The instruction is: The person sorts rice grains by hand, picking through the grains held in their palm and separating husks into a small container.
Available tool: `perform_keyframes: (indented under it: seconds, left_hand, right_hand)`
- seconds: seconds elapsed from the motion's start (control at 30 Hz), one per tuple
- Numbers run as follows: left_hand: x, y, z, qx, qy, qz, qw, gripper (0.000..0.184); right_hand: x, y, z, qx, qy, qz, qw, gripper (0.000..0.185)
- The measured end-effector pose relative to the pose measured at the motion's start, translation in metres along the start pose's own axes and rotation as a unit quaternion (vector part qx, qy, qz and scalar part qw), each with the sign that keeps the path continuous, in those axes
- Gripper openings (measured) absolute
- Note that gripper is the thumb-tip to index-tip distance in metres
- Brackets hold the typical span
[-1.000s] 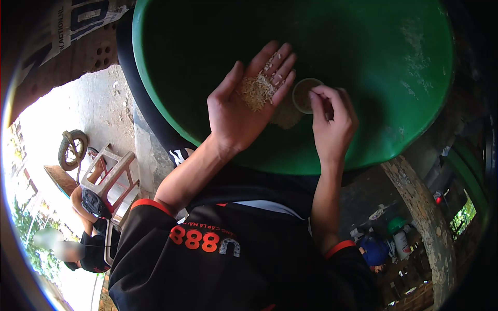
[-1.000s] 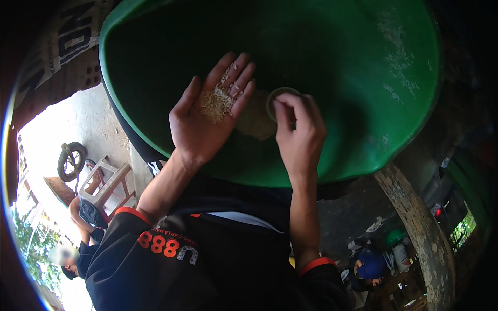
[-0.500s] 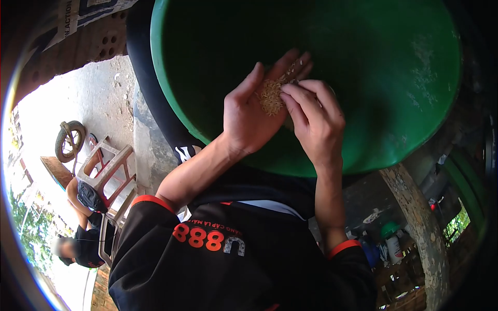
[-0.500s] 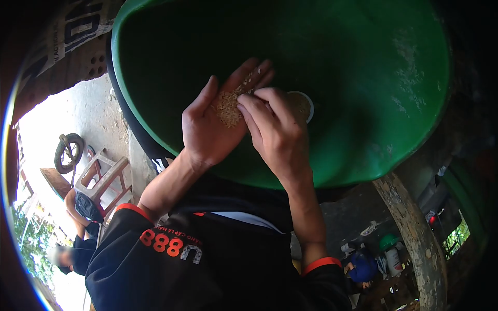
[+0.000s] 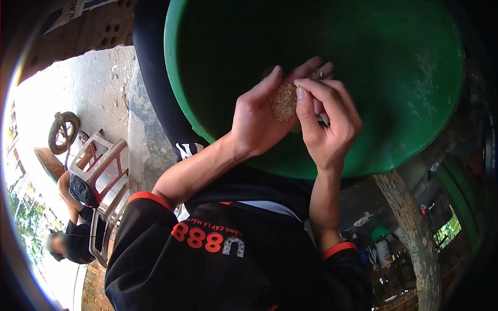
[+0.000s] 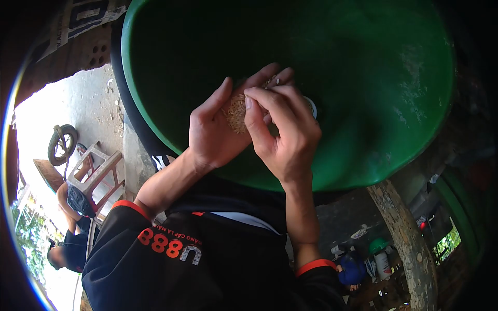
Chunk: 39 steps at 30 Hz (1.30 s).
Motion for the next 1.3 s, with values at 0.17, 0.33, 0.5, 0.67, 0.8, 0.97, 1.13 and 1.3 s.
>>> perform_keyframes:
  seconds: [0.17,0.33,0.5,0.67,0.8,0.97,1.13,1.3]
  left_hand:
    - [0.0,0.001,0.0,0.012,0.011,-0.011,1.0,0.064]
    - [0.001,0.001,0.001,0.028,0.007,-0.013,1.0,0.063]
    - [0.0,-0.004,0.002,-0.025,0.01,0.022,0.999,0.066]
    - [0.0,-0.002,0.003,0.003,0.042,0.027,0.999,0.065]
    - [0.001,-0.003,0.001,-0.005,0.052,0.023,0.998,0.065]
    - [-0.001,-0.005,0.003,-0.024,0.042,0.032,0.998,0.066]
    - [-0.001,-0.005,0.002,-0.002,0.042,0.037,0.998,0.065]
    - [0.001,-0.005,0.001,0.0,0.057,0.042,0.997,0.064]
  right_hand:
    - [0.002,0.009,0.003,-0.028,0.009,-0.051,0.998,0.018]
    - [0.007,0.01,0.001,-0.009,-0.004,0.007,1.0,0.02]
    - [0.006,0.004,-0.004,0.038,-0.011,0.045,0.998,0.017]
    - [0.004,0.015,0.004,-0.004,0.008,0.014,1.0,0.014]
    - [0.006,0.012,0.005,0.01,0.0,0.02,1.0,0.016]
    - [0.01,0.014,-0.006,0.06,-0.018,0.052,0.997,0.016]
    - [0.007,0.015,0.003,0.012,-0.006,0.047,0.999,0.008]
    - [0.009,0.025,0.009,-0.01,0.003,0.026,1.0,0.011]
Point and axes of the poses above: each hand's wrist, its own x-axis away from the middle knuckle, its own z-axis out of the back of the hand, y = z × x, the point moved 5 cm from there along -x, towards the middle knuckle, and after that the axes turned 11 degrees about -y, right-handed, at the moved point
